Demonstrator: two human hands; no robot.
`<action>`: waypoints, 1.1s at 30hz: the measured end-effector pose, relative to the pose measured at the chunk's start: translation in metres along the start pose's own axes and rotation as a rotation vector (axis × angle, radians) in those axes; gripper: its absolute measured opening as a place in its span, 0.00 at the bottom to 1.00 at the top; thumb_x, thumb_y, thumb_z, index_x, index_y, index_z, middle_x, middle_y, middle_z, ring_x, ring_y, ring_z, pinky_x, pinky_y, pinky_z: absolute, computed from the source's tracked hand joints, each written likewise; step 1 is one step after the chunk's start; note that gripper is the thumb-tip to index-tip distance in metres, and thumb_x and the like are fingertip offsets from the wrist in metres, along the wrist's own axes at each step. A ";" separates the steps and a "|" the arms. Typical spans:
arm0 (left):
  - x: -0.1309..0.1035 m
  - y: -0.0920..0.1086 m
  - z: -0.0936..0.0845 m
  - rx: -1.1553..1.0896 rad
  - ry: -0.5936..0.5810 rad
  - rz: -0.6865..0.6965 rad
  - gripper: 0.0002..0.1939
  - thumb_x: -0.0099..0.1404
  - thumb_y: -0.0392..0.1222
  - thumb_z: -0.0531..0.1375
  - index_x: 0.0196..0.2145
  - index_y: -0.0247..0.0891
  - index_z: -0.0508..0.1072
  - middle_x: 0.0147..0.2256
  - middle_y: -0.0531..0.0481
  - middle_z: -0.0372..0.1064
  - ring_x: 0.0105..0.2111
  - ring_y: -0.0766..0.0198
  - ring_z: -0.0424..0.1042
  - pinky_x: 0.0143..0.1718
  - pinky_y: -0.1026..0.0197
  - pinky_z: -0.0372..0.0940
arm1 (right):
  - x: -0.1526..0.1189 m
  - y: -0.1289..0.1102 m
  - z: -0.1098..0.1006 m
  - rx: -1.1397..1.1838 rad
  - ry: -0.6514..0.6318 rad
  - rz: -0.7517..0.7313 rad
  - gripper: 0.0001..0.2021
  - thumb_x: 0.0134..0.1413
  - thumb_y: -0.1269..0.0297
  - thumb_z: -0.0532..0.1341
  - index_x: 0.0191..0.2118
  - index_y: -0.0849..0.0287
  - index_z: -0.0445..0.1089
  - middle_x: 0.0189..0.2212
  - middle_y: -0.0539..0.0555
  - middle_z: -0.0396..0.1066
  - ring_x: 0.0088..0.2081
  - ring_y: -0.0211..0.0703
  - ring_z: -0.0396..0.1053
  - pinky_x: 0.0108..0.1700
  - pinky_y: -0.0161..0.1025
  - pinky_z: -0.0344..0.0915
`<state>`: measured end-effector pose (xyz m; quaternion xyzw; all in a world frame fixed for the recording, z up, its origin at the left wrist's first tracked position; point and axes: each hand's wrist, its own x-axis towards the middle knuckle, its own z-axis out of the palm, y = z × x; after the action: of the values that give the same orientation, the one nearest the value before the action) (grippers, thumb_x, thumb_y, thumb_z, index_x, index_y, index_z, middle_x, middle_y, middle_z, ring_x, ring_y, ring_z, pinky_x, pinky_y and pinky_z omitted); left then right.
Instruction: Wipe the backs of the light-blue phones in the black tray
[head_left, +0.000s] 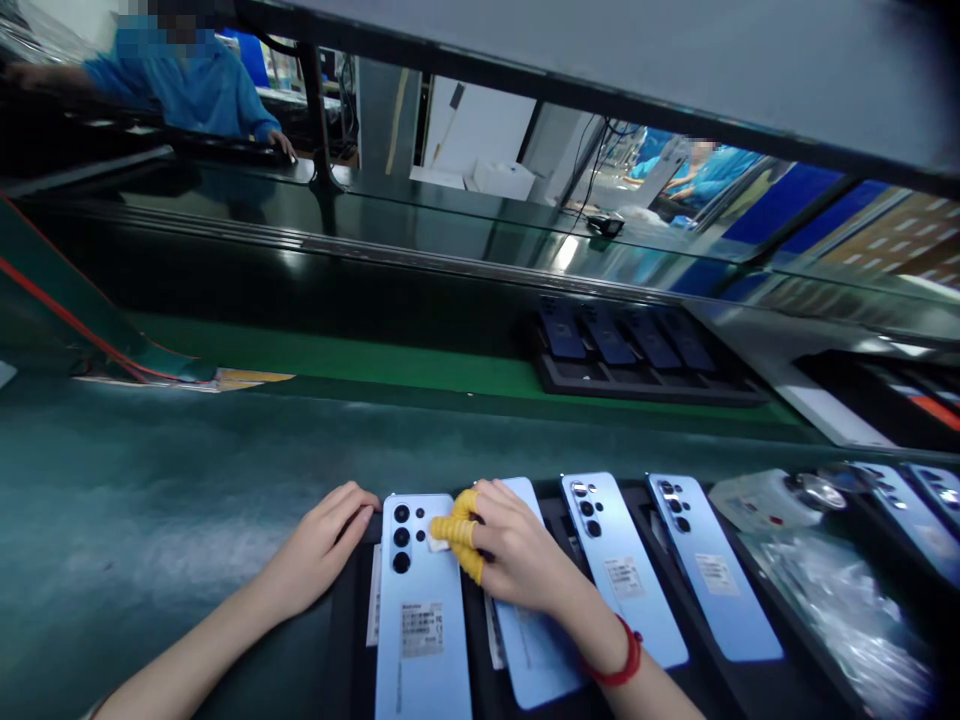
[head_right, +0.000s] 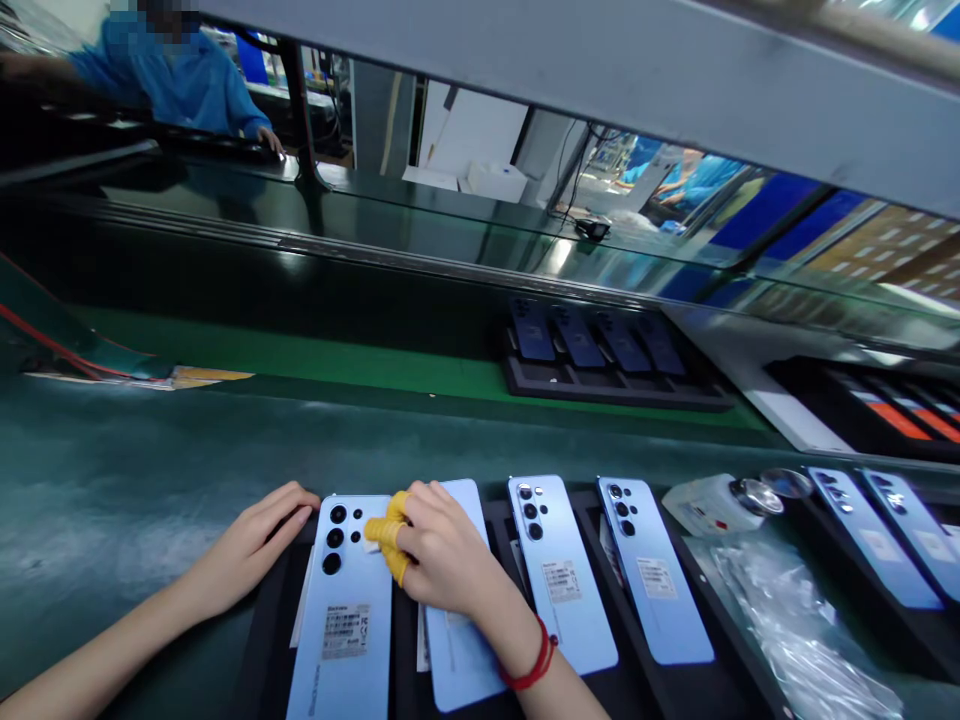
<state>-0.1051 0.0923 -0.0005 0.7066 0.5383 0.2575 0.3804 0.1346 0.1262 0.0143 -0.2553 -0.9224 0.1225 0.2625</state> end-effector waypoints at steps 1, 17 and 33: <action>0.000 0.000 0.000 -0.001 -0.001 0.001 0.15 0.71 0.45 0.42 0.39 0.41 0.66 0.37 0.51 0.62 0.40 0.61 0.64 0.42 0.61 0.58 | 0.000 -0.001 0.001 0.009 0.039 0.025 0.11 0.58 0.73 0.53 0.29 0.61 0.71 0.28 0.55 0.64 0.30 0.42 0.55 0.30 0.40 0.52; -0.001 0.000 0.000 -0.002 0.003 0.010 0.15 0.70 0.45 0.43 0.38 0.41 0.67 0.36 0.50 0.62 0.39 0.61 0.64 0.42 0.61 0.59 | -0.002 0.004 0.011 0.000 0.251 0.158 0.10 0.60 0.72 0.54 0.39 0.61 0.73 0.30 0.56 0.66 0.32 0.44 0.58 0.31 0.40 0.57; 0.000 0.001 0.000 -0.007 0.001 0.028 0.15 0.70 0.45 0.42 0.37 0.40 0.66 0.36 0.49 0.62 0.39 0.60 0.64 0.42 0.60 0.59 | 0.001 -0.013 0.021 -0.029 0.010 0.007 0.11 0.58 0.74 0.55 0.41 0.57 0.73 0.29 0.54 0.63 0.32 0.43 0.58 0.31 0.37 0.58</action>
<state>-0.1044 0.0917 0.0001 0.7127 0.5276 0.2651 0.3787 0.1172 0.1143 0.0022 -0.2628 -0.9220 0.1085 0.2630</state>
